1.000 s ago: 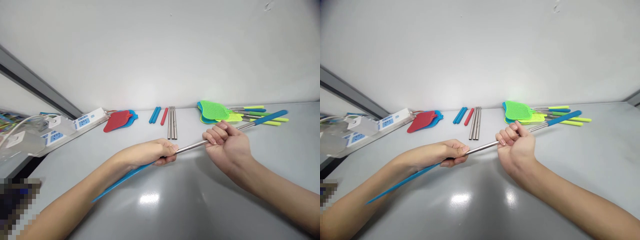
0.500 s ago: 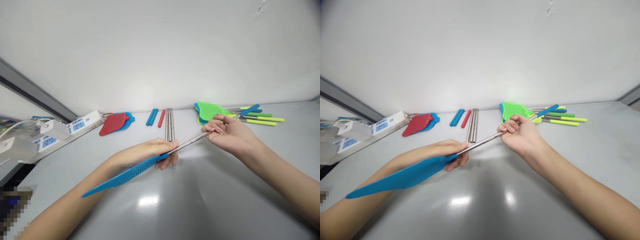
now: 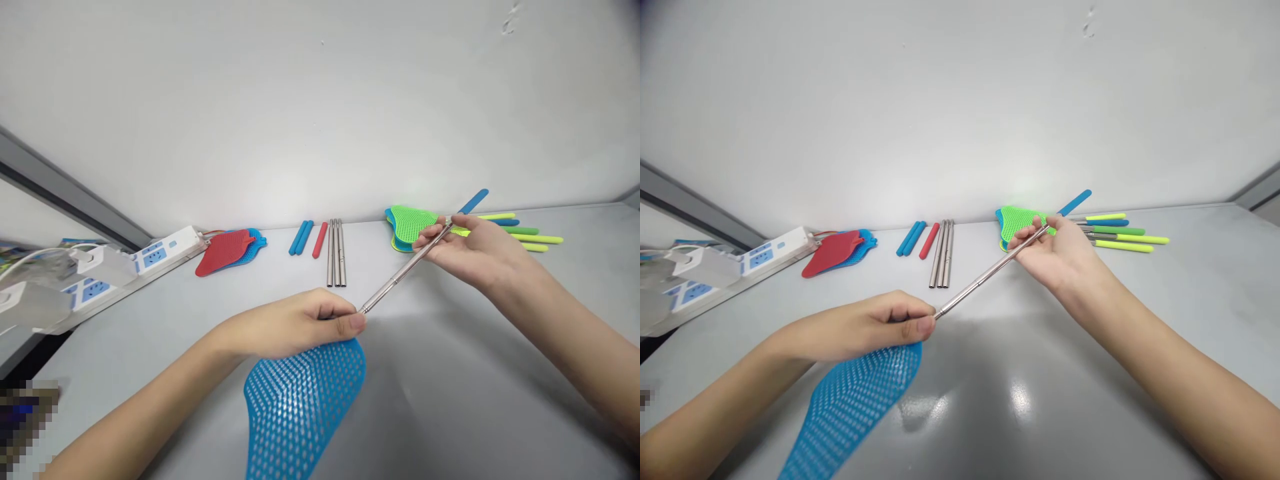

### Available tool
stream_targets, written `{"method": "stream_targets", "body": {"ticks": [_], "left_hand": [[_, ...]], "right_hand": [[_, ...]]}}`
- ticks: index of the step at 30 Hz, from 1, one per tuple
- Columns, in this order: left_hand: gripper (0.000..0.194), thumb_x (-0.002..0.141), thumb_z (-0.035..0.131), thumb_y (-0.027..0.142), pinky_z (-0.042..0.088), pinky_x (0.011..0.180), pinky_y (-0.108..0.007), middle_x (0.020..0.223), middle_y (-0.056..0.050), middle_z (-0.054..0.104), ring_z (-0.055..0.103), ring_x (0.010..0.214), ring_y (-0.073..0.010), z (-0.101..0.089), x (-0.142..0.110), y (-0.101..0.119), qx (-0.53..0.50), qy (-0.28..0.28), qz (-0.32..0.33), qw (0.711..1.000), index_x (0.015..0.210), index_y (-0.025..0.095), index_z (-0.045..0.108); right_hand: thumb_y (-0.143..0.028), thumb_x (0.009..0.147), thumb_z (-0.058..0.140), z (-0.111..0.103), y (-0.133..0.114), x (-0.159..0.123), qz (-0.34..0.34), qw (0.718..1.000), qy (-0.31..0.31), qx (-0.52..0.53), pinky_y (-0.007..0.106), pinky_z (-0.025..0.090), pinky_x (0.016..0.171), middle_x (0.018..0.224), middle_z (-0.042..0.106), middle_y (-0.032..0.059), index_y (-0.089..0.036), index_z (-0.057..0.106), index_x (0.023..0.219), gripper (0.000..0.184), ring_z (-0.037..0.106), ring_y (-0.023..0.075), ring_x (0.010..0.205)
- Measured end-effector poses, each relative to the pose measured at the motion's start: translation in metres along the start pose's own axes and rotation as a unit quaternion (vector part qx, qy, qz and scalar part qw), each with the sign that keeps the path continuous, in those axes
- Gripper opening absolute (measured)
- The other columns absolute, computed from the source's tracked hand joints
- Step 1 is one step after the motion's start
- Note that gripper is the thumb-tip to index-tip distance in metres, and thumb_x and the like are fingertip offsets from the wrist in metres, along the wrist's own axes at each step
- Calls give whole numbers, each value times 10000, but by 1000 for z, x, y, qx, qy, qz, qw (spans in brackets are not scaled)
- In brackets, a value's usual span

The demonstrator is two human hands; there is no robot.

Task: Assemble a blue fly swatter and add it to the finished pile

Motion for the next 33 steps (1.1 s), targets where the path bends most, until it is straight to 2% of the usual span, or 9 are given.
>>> {"method": "stream_targets", "body": {"ticks": [3,7,11,14,18,21,29,31,33], "left_hand": [[313,806,327,372,282,517,-226,565,31,356,344,541,-97,-14,-3,4,186,121,12,975,568,170,354],[280,822,312,280,295,616,-282,586,-3,452,402,602,-137,-25,-9,10,380,232,5,895,575,170,384],[212,815,326,220,275,615,-309,615,-22,496,402,614,-162,-40,-17,17,473,318,-15,822,634,175,428],[166,814,336,209,276,637,-316,630,-19,501,408,638,-169,-44,-22,23,508,348,-7,788,691,179,442],[146,808,362,219,289,671,-316,705,-18,514,435,686,-168,-44,-22,29,522,353,11,777,714,184,469],[135,794,402,275,303,697,-329,866,-50,518,452,791,-196,-53,-28,36,523,397,14,754,797,194,509],[459,690,493,478,252,857,-450,1211,-99,326,304,1099,-297,-105,-71,43,437,542,6,718,1084,254,416],[555,654,534,479,298,842,-441,1221,-93,323,326,1094,-284,-122,-83,35,357,572,12,738,1136,262,364],[635,637,559,469,373,788,-418,1196,-89,375,411,1031,-257,-136,-87,20,220,575,32,787,1183,268,303]], "right_hand": [[-194,801,232,-2,-7,2,-13,1000,14,0,241,370,390,596,347,-20,-200,333,672,163,385,95,456],[-157,792,251,4,-11,1,-30,999,-14,3,233,366,393,584,328,-29,-199,329,660,159,363,87,446],[-140,779,250,9,-8,-2,-24,999,-38,2,224,336,372,543,247,-47,-198,257,607,182,276,75,399],[-137,778,227,9,-7,-4,-25,999,-42,-11,213,306,356,529,192,-52,-196,205,590,198,234,70,382],[-120,758,217,4,-8,-6,-16,1000,-10,18,197,294,354,537,195,-48,-192,199,591,183,232,63,385],[-110,745,212,2,-11,-6,-8,999,9,38,195,302,359,552,209,-46,-193,202,595,172,240,60,394],[-92,702,219,-6,-29,2,19,992,36,122,193,311,337,548,236,-40,-198,176,591,159,259,71,410],[-97,708,208,-8,-34,4,22,989,38,143,190,319,343,546,240,-41,-201,184,592,158,266,68,408],[-89,712,203,-9,-38,4,29,985,39,164,187,324,356,555,242,-40,-206,201,604,159,275,65,417]]}}
Point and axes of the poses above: each hand's wrist, its own x-axis towards the middle knuckle, its own z-axis out of the palm, y = z × x, the point moved 10 cm from there along x, towards the middle knuckle
